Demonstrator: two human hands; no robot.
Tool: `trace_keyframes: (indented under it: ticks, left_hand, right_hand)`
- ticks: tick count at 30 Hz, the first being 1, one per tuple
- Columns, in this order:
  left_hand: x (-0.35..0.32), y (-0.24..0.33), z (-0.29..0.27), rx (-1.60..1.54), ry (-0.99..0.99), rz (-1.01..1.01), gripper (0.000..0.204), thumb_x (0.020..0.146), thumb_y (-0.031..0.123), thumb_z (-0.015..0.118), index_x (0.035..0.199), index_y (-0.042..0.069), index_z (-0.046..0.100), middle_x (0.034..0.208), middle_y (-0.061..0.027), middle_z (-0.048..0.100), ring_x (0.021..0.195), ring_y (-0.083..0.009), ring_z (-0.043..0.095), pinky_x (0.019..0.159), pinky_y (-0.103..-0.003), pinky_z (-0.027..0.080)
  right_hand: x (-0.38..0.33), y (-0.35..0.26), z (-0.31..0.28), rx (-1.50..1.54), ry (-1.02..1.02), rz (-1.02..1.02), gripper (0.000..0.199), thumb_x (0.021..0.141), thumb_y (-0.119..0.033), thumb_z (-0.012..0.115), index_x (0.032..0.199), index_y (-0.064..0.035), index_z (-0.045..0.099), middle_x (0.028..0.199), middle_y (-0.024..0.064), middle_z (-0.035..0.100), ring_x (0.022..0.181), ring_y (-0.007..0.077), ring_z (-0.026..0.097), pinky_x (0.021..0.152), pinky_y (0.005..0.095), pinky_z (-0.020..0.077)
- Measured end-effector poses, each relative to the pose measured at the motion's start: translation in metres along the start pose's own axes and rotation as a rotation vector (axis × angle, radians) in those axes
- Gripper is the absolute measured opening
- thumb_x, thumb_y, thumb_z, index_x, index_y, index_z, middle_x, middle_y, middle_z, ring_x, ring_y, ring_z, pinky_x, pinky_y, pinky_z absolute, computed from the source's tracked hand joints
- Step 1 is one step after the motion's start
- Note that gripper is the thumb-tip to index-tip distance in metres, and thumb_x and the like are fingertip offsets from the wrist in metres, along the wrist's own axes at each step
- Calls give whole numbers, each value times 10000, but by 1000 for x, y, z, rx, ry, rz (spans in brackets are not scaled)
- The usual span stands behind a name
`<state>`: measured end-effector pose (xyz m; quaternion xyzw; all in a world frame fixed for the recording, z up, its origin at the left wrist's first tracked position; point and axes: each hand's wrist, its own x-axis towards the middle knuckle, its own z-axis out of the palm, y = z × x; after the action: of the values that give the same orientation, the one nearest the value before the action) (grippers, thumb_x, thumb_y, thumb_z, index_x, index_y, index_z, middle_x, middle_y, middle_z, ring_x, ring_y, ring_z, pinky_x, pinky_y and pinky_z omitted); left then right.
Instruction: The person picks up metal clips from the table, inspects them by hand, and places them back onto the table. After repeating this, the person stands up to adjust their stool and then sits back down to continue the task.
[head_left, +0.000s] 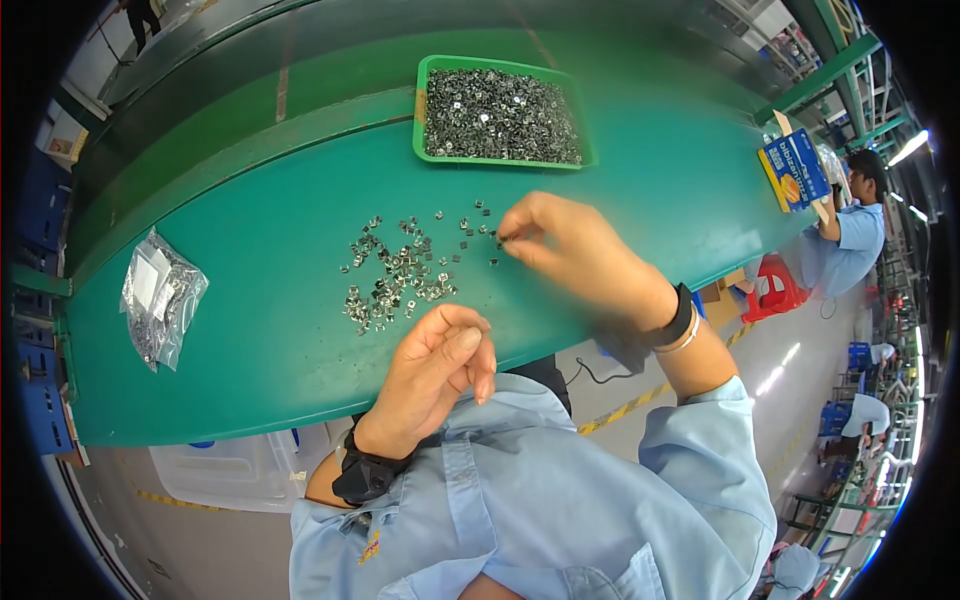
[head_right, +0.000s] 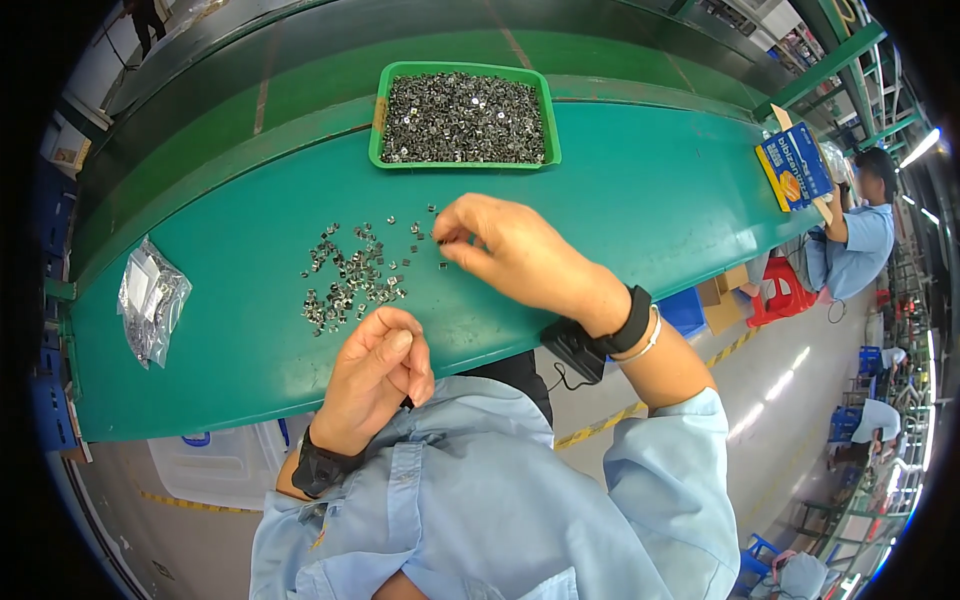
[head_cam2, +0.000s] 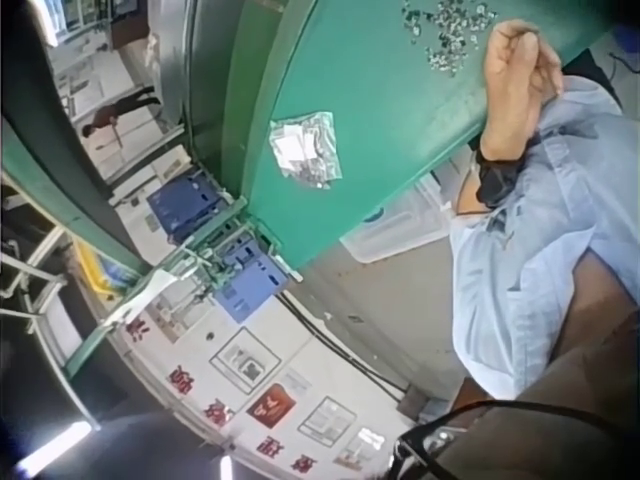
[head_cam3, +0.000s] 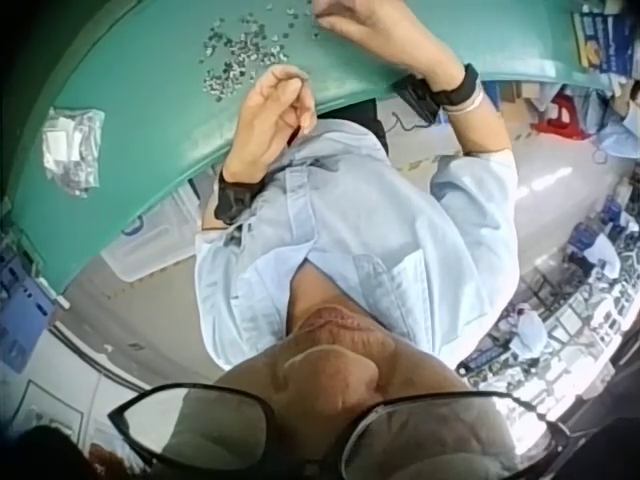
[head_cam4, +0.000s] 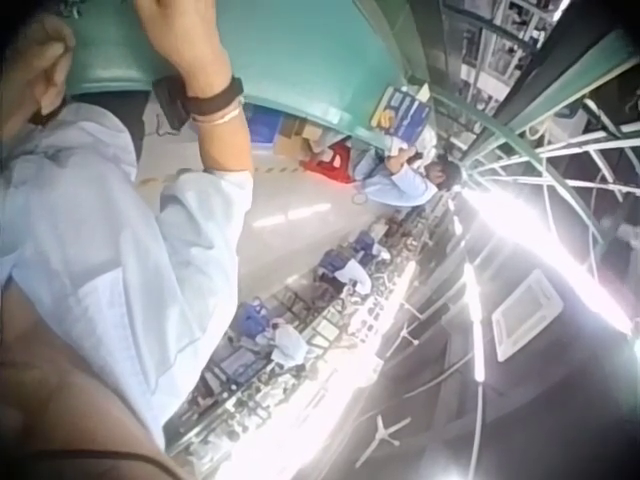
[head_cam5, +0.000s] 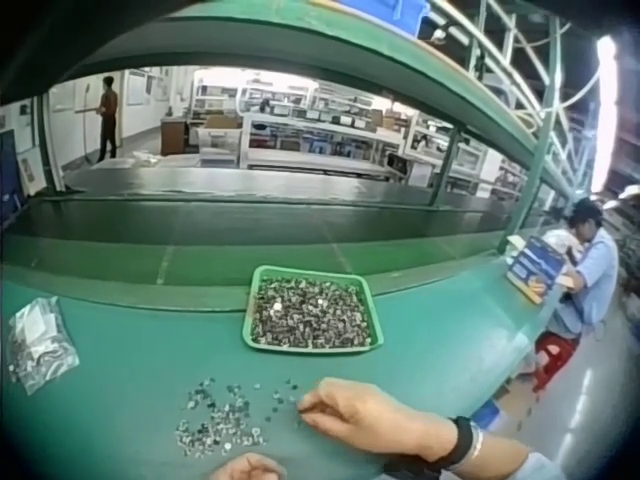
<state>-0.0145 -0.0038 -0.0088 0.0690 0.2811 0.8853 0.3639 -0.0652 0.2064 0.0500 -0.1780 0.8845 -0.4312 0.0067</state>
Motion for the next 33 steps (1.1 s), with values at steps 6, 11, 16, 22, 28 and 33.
trace_keyframes:
  ticks: [6,11,16,22,28,33]
  left_hand:
    - [5,1,12,142,100,74,153,956,150,470,1055,35,487,808,-77,579,600,-135,548,529,-264,456]
    - [6,-1,19,287,156,140,176,953,162,484,1061,23,480,820,-64,573,608,-114,549,516,-244,449]
    - [5,-4,20,424,199,158,192,944,174,507,1048,14,494,824,-58,575,612,-105,553,514,-234,446]
    - [2,-2,17,377,186,140,189,934,168,527,1027,5,516,829,-69,593,612,-110,559,519,-234,445]
    - [0,3,11,265,125,70,178,924,152,538,1025,5,527,810,-79,607,604,-121,563,523,-240,442]
    - [0,5,10,219,87,32,177,923,155,540,1021,8,535,788,-74,606,601,-122,561,525,-243,441]
  right_hand:
    - [-19,-17,6,-100,-47,-241,260,775,-70,654,1023,-59,579,809,65,600,786,228,590,672,323,476]
    - [-23,-43,8,-381,-87,-306,420,756,-51,642,1158,-103,533,780,41,586,721,229,563,620,346,450]
    - [-33,-49,10,-630,-131,-450,485,747,-75,640,1212,-104,507,762,43,570,679,249,536,598,368,425]
    - [-36,-39,16,-415,-50,-440,355,763,-103,645,1108,-78,566,777,44,567,689,248,542,633,370,438]
    - [-47,-24,32,-91,92,-347,179,756,-62,681,926,-57,625,815,48,579,743,222,576,654,338,468]
    - [-53,-21,35,92,154,-317,191,736,-8,699,906,-43,618,834,64,590,772,219,592,633,315,479]
